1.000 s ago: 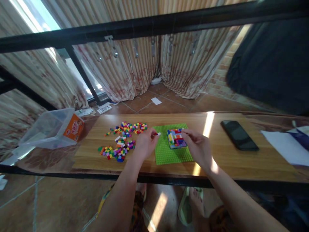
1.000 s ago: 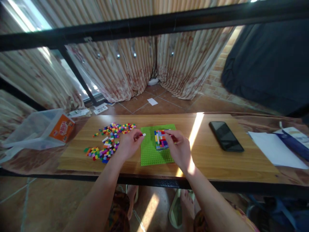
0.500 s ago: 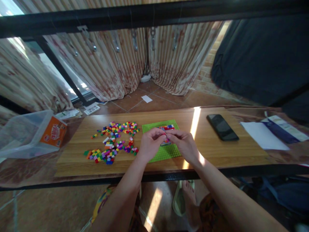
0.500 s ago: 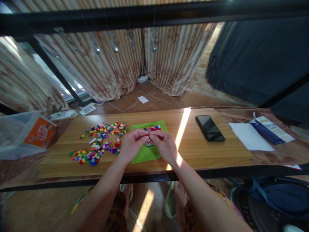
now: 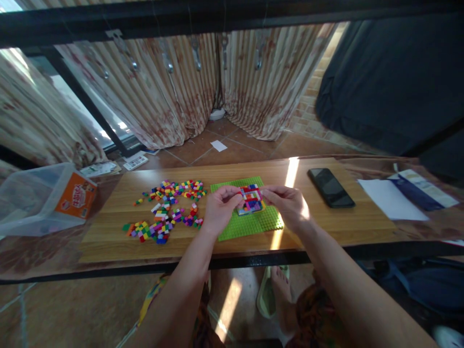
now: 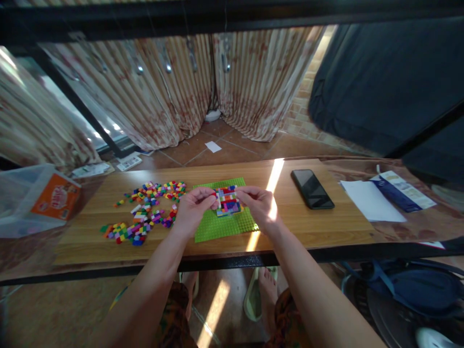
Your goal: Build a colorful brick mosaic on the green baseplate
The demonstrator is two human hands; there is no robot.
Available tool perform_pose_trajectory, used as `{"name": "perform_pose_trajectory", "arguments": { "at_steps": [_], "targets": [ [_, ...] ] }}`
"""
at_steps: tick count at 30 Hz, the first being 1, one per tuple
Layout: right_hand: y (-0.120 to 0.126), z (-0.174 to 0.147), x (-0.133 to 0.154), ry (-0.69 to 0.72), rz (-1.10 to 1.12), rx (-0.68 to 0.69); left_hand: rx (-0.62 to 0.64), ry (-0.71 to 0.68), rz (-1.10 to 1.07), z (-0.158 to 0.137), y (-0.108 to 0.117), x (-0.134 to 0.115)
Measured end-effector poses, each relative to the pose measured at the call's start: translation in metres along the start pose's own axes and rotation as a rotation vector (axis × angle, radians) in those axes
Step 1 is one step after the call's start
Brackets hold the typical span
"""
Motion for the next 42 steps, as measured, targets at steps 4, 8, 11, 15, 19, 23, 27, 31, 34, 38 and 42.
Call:
{"name": "perform_pose_trajectory", "arguments": {
  "at_steps": [4, 8, 11, 15, 19, 23, 27, 31, 34, 38, 42],
  "targets": [
    [0.02, 0.006, -0.002, 0.087, -0.266, -0.055, -0.146, 0.02, -0.028, 0.008, 0.02, 0.003],
    [0.014, -0.001, -0.004, 0.191, -0.561, -0.01, -0.154, 0.06, -0.012, 0.008, 0.022, 0.007],
    [0.005, -0.005, -0.002, 0.232, -0.754, 0.002, -0.12, 0.072, 0.009, 0.006, 0.017, 0.009],
    [-0.002, -0.005, 0.0, 0.246, -0.852, -0.02, -0.108, 0.077, 0.011, 0.005, 0.015, 0.009],
    [-0.004, -0.004, -0.001, 0.227, -0.884, -0.037, -0.109, 0.077, 0.015, 0.005, 0.016, 0.009],
    [-0.006, -0.005, -0.001, 0.216, -0.888, -0.027, -0.096, 0.069, 0.021, 0.006, 0.016, 0.01],
    [-0.008, -0.006, 0.003, 0.269, -0.932, -0.006, -0.091, 0.06, 0.033, 0.006, 0.017, 0.012],
    [-0.009, -0.006, 0.002, 0.292, -0.976, 0.029, -0.084, 0.055, 0.05, 0.007, 0.017, 0.012],
    [-0.009, -0.005, -0.001, 0.261, -0.937, -0.009, -0.08, 0.046, 0.065, 0.007, 0.016, 0.011],
    [-0.007, -0.003, -0.005, 0.196, -0.843, -0.057, -0.082, 0.046, 0.075, 0.007, 0.016, 0.011],
    [-0.002, -0.004, -0.004, 0.182, -0.793, -0.073, -0.086, 0.048, 0.069, 0.006, 0.017, 0.012]
  ]
}}
Point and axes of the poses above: each hand's wrist, its own z-axis towards the middle knuckle, its own y-axis out of the back of the hand, x = y × z, the point moved 6 cm from there along z, towards the middle knuckle
